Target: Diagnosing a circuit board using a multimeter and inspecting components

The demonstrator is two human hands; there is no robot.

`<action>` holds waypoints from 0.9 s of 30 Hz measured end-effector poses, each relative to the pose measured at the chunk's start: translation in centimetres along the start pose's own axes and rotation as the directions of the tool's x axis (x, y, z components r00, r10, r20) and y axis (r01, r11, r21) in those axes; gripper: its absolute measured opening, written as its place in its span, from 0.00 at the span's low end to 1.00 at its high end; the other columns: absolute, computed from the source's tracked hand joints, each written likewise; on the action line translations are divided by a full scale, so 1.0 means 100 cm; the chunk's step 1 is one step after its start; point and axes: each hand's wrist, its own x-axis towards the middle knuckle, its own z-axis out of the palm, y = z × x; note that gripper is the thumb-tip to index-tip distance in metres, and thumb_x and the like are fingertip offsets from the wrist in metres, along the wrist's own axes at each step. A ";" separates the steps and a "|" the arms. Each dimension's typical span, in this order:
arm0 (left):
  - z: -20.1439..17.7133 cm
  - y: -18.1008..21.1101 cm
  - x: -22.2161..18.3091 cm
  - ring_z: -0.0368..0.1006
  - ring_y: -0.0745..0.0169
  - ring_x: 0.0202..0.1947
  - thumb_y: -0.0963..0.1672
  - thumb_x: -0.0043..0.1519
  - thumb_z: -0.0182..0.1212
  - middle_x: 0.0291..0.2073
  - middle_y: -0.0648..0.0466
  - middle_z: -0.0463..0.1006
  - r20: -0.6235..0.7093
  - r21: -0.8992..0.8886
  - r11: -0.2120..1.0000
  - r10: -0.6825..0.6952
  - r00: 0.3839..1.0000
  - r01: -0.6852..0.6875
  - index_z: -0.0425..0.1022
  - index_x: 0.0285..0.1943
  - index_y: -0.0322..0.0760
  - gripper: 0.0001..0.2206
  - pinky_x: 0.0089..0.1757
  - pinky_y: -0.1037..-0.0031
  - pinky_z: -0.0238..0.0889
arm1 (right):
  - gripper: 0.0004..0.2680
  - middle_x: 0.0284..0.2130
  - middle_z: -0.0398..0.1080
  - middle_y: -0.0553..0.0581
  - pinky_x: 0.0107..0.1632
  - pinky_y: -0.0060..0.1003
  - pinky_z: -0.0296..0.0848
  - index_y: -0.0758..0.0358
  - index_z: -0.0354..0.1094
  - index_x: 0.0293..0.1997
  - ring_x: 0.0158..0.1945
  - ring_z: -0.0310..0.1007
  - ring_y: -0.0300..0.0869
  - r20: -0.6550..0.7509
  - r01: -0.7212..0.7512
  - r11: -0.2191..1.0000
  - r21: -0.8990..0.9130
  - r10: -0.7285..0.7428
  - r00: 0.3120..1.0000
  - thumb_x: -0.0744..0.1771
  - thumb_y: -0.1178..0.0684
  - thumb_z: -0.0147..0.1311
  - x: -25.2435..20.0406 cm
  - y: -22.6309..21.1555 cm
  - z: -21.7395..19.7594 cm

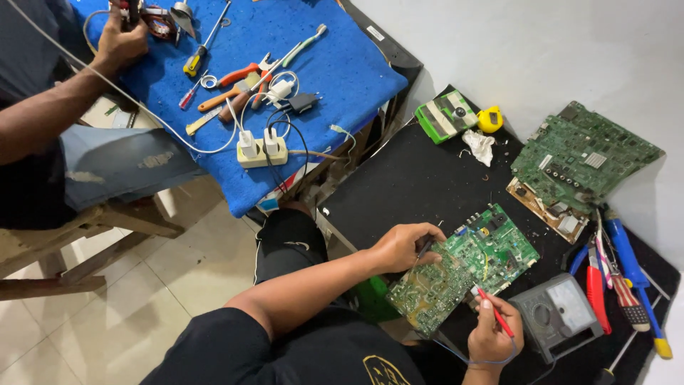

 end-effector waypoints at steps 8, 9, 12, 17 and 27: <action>0.002 -0.007 0.002 0.66 0.64 0.23 0.47 0.62 0.69 0.23 0.55 0.70 -0.061 0.010 0.997 0.077 0.995 -0.077 0.73 0.59 0.41 0.17 0.31 0.65 0.62 | 0.06 0.38 0.75 0.69 0.45 0.33 0.76 0.77 0.70 0.48 0.37 0.77 0.47 0.015 0.087 0.996 -0.030 -0.086 0.996 0.72 0.61 0.53 0.001 0.004 -0.001; 0.005 -0.013 0.004 0.70 0.63 0.24 0.47 0.61 0.70 0.23 0.54 0.73 -0.088 0.017 0.993 0.116 0.989 -0.115 0.74 0.58 0.40 0.18 0.32 0.66 0.65 | 0.06 0.37 0.75 0.71 0.44 0.33 0.77 0.78 0.69 0.48 0.37 0.77 0.47 -0.007 0.086 0.996 -0.004 -0.086 0.996 0.72 0.62 0.53 0.002 0.007 0.000; 0.006 -0.012 0.009 0.72 0.70 0.30 0.49 0.57 0.72 0.38 0.62 0.80 -0.129 0.108 0.993 0.055 0.990 -0.041 0.77 0.52 0.53 0.15 0.38 0.75 0.67 | 0.06 0.39 0.75 0.63 0.45 0.36 0.76 0.70 0.73 0.46 0.39 0.76 0.47 0.029 0.186 0.968 -0.169 -0.183 0.983 0.72 0.56 0.56 0.003 0.014 -0.009; 0.021 -0.030 0.008 0.80 0.48 0.48 0.45 0.55 0.75 0.44 0.55 0.84 -0.106 0.025 1.000 0.001 0.994 0.002 0.79 0.54 0.53 0.18 0.49 0.61 0.72 | 0.04 0.33 0.77 0.59 0.48 0.40 0.74 0.62 0.78 0.41 0.39 0.78 0.48 -0.106 0.080 0.986 -0.149 -0.096 0.990 0.66 0.56 0.66 0.005 0.002 -0.008; 0.013 -0.016 0.005 0.77 0.65 0.27 0.41 0.57 0.77 0.40 0.54 0.85 -0.133 -0.055 0.998 -0.048 0.990 0.041 0.79 0.54 0.40 0.17 0.34 0.74 0.72 | 0.02 0.29 0.80 0.58 0.43 0.39 0.78 0.64 0.78 0.38 0.35 0.82 0.47 -0.059 0.123 0.992 0.005 -0.123 0.991 0.65 0.60 0.62 0.018 -0.017 -0.009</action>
